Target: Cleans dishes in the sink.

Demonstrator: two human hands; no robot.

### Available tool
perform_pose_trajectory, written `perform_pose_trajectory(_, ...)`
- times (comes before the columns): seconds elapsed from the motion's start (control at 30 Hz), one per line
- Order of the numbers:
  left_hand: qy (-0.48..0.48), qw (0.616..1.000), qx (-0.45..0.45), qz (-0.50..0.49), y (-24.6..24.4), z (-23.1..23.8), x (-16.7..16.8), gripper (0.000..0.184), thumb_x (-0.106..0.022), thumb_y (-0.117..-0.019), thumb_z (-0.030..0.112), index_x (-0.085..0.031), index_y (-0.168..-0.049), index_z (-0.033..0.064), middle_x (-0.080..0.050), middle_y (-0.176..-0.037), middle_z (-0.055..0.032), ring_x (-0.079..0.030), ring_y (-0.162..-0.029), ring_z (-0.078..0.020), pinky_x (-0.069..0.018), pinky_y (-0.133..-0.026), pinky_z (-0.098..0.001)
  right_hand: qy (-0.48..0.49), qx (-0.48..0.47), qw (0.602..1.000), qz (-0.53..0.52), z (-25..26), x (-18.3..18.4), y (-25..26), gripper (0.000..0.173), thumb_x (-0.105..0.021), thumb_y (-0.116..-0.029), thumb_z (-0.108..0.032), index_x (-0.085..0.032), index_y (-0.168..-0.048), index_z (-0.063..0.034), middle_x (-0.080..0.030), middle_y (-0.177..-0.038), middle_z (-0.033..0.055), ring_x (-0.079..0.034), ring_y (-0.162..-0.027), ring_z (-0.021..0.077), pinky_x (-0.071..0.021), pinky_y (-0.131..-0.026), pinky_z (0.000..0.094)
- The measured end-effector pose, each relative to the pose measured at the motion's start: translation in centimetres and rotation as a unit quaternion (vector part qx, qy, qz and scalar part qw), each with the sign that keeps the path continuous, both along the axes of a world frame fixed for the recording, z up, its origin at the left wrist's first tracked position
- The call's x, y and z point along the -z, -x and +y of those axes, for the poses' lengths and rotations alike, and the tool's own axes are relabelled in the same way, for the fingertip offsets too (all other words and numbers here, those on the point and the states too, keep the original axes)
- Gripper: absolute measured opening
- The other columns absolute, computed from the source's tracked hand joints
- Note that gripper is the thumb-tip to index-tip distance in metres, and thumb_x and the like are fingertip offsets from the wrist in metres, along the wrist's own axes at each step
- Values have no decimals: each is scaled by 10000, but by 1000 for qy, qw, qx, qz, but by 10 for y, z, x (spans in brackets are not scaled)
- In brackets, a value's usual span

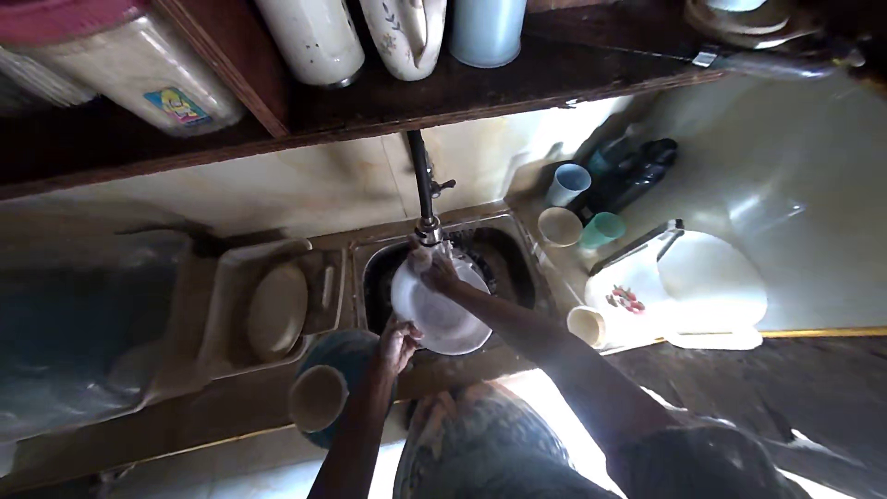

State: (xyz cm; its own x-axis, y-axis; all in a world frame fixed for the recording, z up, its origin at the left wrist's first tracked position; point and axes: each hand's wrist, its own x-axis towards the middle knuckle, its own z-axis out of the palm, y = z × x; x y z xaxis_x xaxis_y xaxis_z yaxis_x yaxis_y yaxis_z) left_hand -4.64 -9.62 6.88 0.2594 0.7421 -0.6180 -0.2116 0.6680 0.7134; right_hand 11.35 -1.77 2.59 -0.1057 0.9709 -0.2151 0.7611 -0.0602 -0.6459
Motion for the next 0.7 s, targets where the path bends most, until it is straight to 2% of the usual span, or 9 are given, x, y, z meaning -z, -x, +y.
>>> perform_pose_trajectory(0.1,-6,999,-28,-41,6,10,20,243,-341,-948,-58,-490,-1086,75,-649,-765,-14,-655,-632,-107,-582,-584,-278,54,11,981,186,-35,-11,36,560,-611,-1027,-234,-458,-1475,66,-566,-1418,266,-553,-1320,319,-402,-1153,429)
perform_pose_trajectory(0.17,-17,995,-80,-66,21,18,33,286,-248,-1050,59,-530,-1022,99,-668,-754,-8,-666,-644,-108,-590,-597,-284,80,-98,966,227,-59,-27,42,588,-560,-1053,-283,-399,-1559,-29,-455,-1583,148,-403,-1484,222,-261,-1261,417)
perform_pose_trajectory(0.23,-18,991,-131,-31,32,20,29,238,-292,-997,-17,-507,-997,84,-629,-742,-9,-635,-621,-99,-572,-578,-273,32,-217,969,117,-66,-24,21,567,-519,-1067,-261,-385,-1584,-71,-315,-1673,135,-176,-1586,315,-54,-1277,580)
perform_pose_trajectory(0.33,-8,994,-107,14,26,15,15,220,-332,-973,-73,-482,-978,88,-594,-698,12,-605,-577,-69,-553,-554,-242,-26,-188,982,-23,-50,15,-13,632,-591,-1021,-233,-370,-1590,-67,-219,-1683,231,-94,-1579,431,-15,-1253,633)
perform_pose_trajectory(0.4,-18,998,-57,24,11,17,12,226,-309,-1022,-23,-494,-970,97,-595,-660,39,-597,-555,-45,-541,-543,-214,-105,-182,976,-55,-27,19,-2,639,-575,-1032,-228,-334,-1619,-148,-185,-1699,209,-73,-1587,414,-11,-1249,650)
perform_pose_trajectory(0.5,-21,997,-39,69,-6,21,1,147,-381,-1016,-37,-497,-1050,46,-565,-693,10,-566,-558,-51,-504,-528,-194,-165,-134,977,-16,2,21,8,619,-642,-989,-165,-439,-1573,-185,-344,-1665,99,-241,-1567,319,-138,-1264,602)
perform_pose_trajectory(0.57,-22,996,-56,69,-4,20,-1,161,-400,-992,-65,-485,-1077,42,-573,-706,4,-578,-560,-49,-513,-522,-193,-82,-33,993,-75,14,17,-12,531,-603,-1013,-235,-496,-1526,-144,-525,-1521,167,-485,-1410,368,-383,-1155,575)
perform_pose_trajectory(0.63,-34,996,-57,64,6,19,8,215,-398,-986,-71,-467,-1160,34,-583,-782,-12,-604,-623,-62,-540,-570,-218,34,-7,994,-105,17,1,-34,439,-523,-1059,-205,-536,-1437,17,-567,-1404,298,-548,-1305,465,-433,-1074,607)
perform_pose_trajectory(0.7,-66,988,-19,136,14,18,20,275,-462,-979,-49,-472,-1251,-8,-594,-933,-67,-620,-773,-93,-552,-681,-249,59,-19,992,-107,9,12,-49,403,-523,-1063,-210,-570,-1388,24,-621,-1329,282,-615,-1220,449,-480,-1026,602)
